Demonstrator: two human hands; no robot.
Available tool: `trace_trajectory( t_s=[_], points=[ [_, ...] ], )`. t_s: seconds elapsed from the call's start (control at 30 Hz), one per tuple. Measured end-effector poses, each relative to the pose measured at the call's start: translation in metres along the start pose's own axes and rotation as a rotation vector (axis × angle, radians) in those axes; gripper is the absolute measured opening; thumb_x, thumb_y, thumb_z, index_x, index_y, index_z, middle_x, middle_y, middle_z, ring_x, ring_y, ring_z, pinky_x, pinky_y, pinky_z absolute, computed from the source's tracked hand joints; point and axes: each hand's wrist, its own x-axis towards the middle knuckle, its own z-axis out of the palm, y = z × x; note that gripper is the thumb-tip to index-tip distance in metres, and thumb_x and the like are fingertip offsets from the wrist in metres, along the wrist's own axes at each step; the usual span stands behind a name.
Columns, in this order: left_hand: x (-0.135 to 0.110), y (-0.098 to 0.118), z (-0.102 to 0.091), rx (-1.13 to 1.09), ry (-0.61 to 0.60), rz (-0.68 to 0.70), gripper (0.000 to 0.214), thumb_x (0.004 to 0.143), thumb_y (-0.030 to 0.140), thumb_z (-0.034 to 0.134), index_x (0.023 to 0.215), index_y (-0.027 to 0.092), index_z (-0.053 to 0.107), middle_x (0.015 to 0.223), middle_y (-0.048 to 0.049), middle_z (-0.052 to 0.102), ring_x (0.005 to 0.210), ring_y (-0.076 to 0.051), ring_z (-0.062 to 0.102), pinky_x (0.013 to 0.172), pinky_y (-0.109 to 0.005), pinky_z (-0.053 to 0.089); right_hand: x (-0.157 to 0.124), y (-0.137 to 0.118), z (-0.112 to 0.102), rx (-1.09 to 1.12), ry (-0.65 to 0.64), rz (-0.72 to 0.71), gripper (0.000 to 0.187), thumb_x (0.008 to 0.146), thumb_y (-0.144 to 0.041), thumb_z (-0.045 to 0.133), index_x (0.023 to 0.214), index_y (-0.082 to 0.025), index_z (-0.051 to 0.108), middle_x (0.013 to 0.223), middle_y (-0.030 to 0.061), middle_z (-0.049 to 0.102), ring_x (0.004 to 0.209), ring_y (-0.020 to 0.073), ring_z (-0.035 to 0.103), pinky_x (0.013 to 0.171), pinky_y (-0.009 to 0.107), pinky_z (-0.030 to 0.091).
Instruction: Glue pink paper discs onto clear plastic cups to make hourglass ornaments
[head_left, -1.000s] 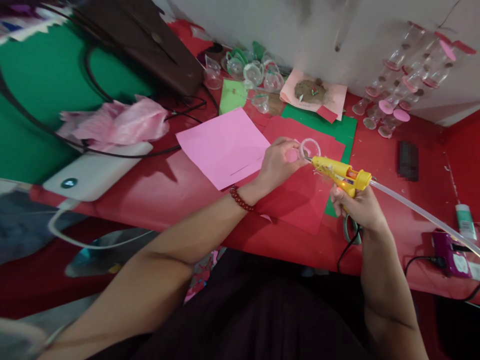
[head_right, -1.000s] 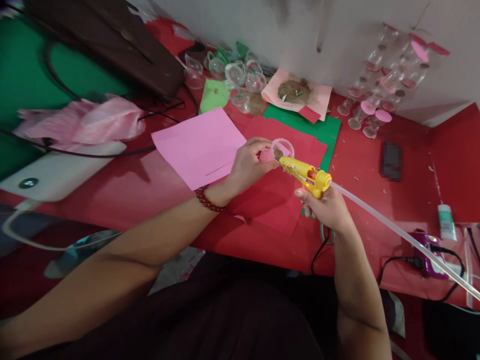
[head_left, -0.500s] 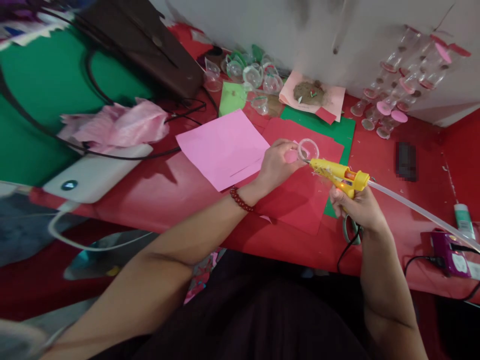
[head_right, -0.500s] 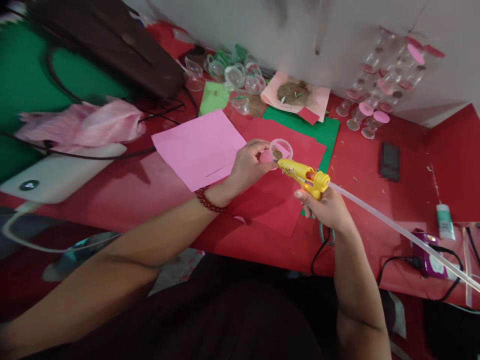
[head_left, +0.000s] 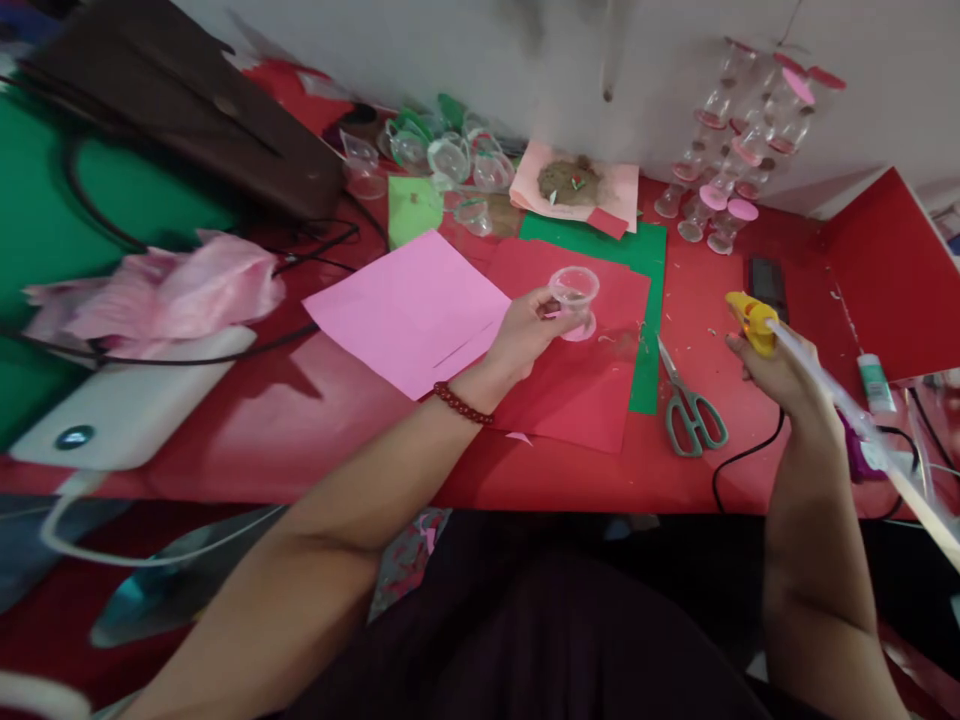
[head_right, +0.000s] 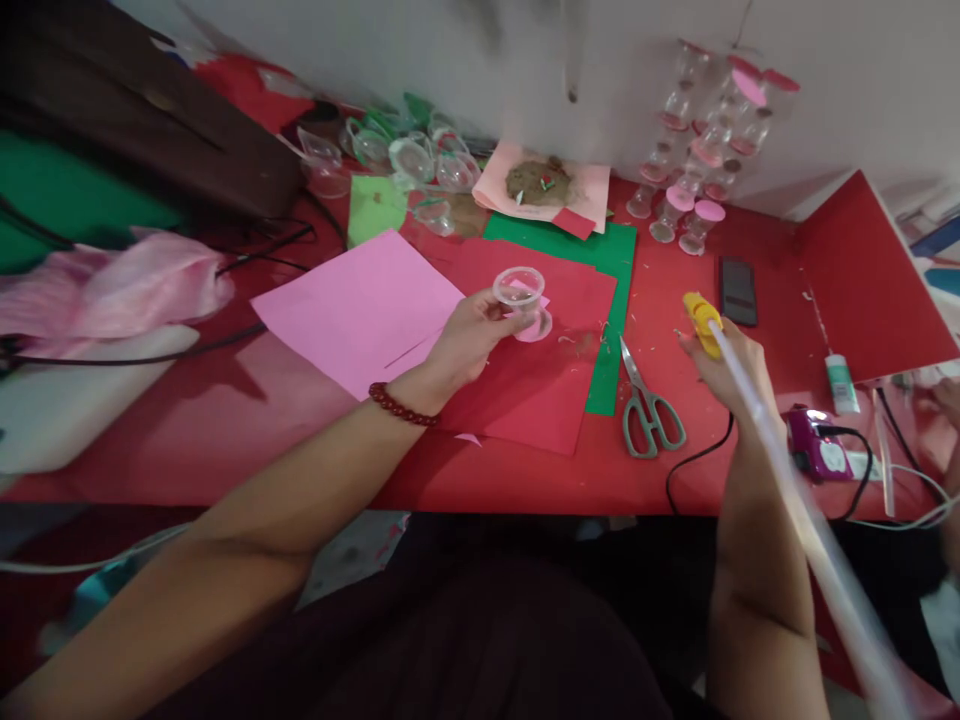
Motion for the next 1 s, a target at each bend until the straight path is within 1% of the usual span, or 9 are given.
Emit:
trace_trajectory(
  t_s=[0.13,0.23,0.33,0.43,0.53,0.63,0.73,0.87,1.0],
  points=[
    [0.003,-0.004,-0.002,-0.02,-0.047,0.013,0.033,0.076,0.037,0.086,0.103,0.021,0.074,0.116,-0.0094,0.082,0.113,-0.023,0.076,0.104,-0.044,0.061,0.0,0.028,-0.009,-0.438,0.034,-0.01,0.029,0.088,-0.04,0.084,0.096,-0.019,0.065,0.092,0.012,0.071,0.075,0.0227,0.063,0.066,0.034,0.038],
    [0.005,-0.006,-0.003,-0.037,-0.073,0.009,0.033,0.077,0.036,0.086,0.105,0.022,0.075,0.119,-0.0096,0.081,0.117,-0.024,0.075,0.106,-0.044,0.06,-0.001,0.049,-0.01,-0.378,-0.003,-0.161,0.033,0.088,-0.045,0.084,0.097,-0.018,0.068,0.099,0.0153,0.069,0.074,0.019,0.059,0.064,0.034,0.036],
    [0.006,-0.006,-0.004,-0.046,-0.093,0.002,0.033,0.077,0.034,0.086,0.106,0.022,0.075,0.121,-0.0096,0.081,0.12,-0.024,0.074,0.109,-0.046,0.058,0.001,0.071,-0.01,-0.342,-0.013,-0.221,0.034,0.088,-0.044,0.084,0.104,-0.017,0.072,0.106,0.0173,0.069,0.078,0.02,0.063,0.066,0.034,0.041],
    [0.005,-0.005,-0.004,-0.071,-0.1,-0.001,0.033,0.077,0.035,0.088,0.105,0.021,0.075,0.12,-0.01,0.081,0.122,-0.026,0.074,0.113,-0.049,0.055,0.003,0.088,-0.009,-0.484,-0.087,-0.193,0.033,0.095,-0.035,0.075,0.121,-0.015,0.071,0.124,0.0232,0.07,0.101,0.0307,0.07,0.084,0.04,0.053],
    [0.004,-0.006,-0.003,-0.101,-0.04,-0.007,0.034,0.076,0.033,0.089,0.104,0.02,0.076,0.116,-0.0095,0.081,0.118,-0.026,0.074,0.112,-0.049,0.055,0.004,0.088,-0.012,-0.65,-0.124,-0.186,0.038,0.098,-0.028,0.063,0.133,-0.014,0.07,0.136,0.0281,0.068,0.124,0.0409,0.065,0.102,0.053,0.052],
    [0.006,-0.005,-0.005,-0.105,0.075,0.059,0.03,0.079,0.031,0.088,0.106,0.022,0.076,0.115,-0.0085,0.081,0.115,-0.024,0.075,0.108,-0.044,0.058,0.01,0.061,-0.01,-0.701,-0.032,-0.225,0.041,0.098,-0.029,0.059,0.134,-0.014,0.072,0.139,0.0278,0.067,0.127,0.0437,0.064,0.105,0.057,0.052],
    [0.012,0.002,-0.012,-0.109,0.187,0.199,0.029,0.083,0.031,0.086,0.109,0.024,0.075,0.116,-0.0069,0.081,0.112,-0.022,0.075,0.103,-0.039,0.06,0.026,0.011,0.011,-0.577,-0.036,-0.408,0.038,0.1,-0.027,0.055,0.128,-0.011,0.076,0.13,0.0241,0.074,0.123,0.0379,0.069,0.111,0.055,0.051],
    [0.018,0.01,-0.026,-0.023,0.312,0.314,0.029,0.083,0.028,0.085,0.11,0.025,0.075,0.116,-0.0047,0.08,0.111,-0.02,0.074,0.101,-0.034,0.06,0.048,-0.069,0.076,-0.377,-0.238,-0.577,0.03,0.101,-0.028,0.061,0.124,-0.019,0.079,0.124,0.0138,0.079,0.121,0.0309,0.072,0.113,0.046,0.052],
    [0.022,0.009,-0.033,0.039,0.351,0.295,0.029,0.084,0.029,0.086,0.109,0.024,0.074,0.113,-0.0043,0.08,0.109,-0.019,0.074,0.102,-0.034,0.059,0.053,-0.13,0.139,-0.428,-0.307,-0.432,0.044,0.095,-0.043,0.076,0.125,-0.01,0.076,0.132,0.023,0.073,0.13,0.0367,0.067,0.118,0.049,0.048]
  ],
)
